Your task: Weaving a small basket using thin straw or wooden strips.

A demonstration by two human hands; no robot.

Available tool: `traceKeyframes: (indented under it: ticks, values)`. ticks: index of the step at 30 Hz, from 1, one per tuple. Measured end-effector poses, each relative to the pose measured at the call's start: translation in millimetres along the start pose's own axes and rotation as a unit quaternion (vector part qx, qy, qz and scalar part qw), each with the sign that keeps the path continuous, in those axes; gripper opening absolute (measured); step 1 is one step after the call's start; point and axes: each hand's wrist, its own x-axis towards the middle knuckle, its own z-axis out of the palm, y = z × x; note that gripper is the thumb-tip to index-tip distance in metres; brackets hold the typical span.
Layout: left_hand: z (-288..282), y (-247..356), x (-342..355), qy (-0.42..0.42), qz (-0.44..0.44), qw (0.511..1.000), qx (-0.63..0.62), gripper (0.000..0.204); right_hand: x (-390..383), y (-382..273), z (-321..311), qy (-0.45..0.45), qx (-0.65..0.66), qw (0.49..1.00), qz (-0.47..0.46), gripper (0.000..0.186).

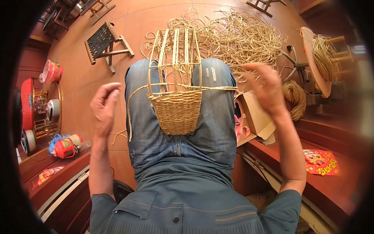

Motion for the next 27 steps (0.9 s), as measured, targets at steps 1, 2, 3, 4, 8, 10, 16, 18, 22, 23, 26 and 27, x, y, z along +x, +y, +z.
traceKeyframes:
  ticks: [1,2,3,4,8,10,16,18,22,23,26,27]
  values:
    - [13.8,13.6,-8.8,-0.017,-0.004,0.999,-0.027,0.018,0.9,-29.3,13.3,-0.018,0.011,1.000,-0.016,0.021]
    - [25.1,21.3,-14.4,-0.049,-0.014,0.997,-0.051,0.019,-1.9,-45.5,23.9,-0.025,0.013,0.999,-0.033,0.022]
    - [36.5,26.4,-19.7,-0.053,-0.019,0.996,-0.075,0.021,-0.9,-56.1,29.2,-0.055,0.006,0.996,-0.075,0.020]
    - [44.2,29.5,-24.2,-0.061,-0.029,0.992,-0.103,0.021,-2.3,-63.3,36.0,-0.056,0.009,0.994,-0.089,0.018]
    - [58.3,25.7,-28.3,-0.078,-0.044,0.982,-0.164,0.022,-7.6,-66.5,49.5,-0.061,0.063,0.993,-0.076,0.016]
    - [59.2,21.1,-27.3,-0.095,-0.053,0.970,-0.219,0.024,-11.4,-66.6,52.0,-0.060,0.101,0.992,-0.050,0.016]
    - [59.2,30.6,-24.2,-0.155,-0.118,0.928,-0.317,0.027,-12.9,-69.1,51.0,-0.119,0.214,0.968,0.057,0.020]
    - [63.9,23.3,-23.9,-0.151,-0.119,0.932,-0.308,0.028,-12.3,-69.1,51.1,-0.130,0.223,0.964,0.070,0.023]
    - [66.8,13.1,-22.2,-0.168,-0.102,0.936,-0.292,0.029,-12.6,-65.6,52.0,-0.128,0.243,0.958,0.086,0.027]
    - [67.1,13.7,-21.6,-0.168,-0.103,0.936,-0.292,0.029,-12.8,-64.5,51.5,-0.135,0.247,0.954,0.098,0.027]
    - [67.1,15.3,-19.3,-0.180,-0.083,0.940,-0.277,0.026,-12.7,-62.9,50.1,-0.144,0.261,0.947,0.120,0.028]
    - [66.2,14.5,-18.0,-0.192,-0.081,0.938,-0.277,0.025,-12.4,-62.7,49.5,-0.146,0.270,0.943,0.130,0.028]
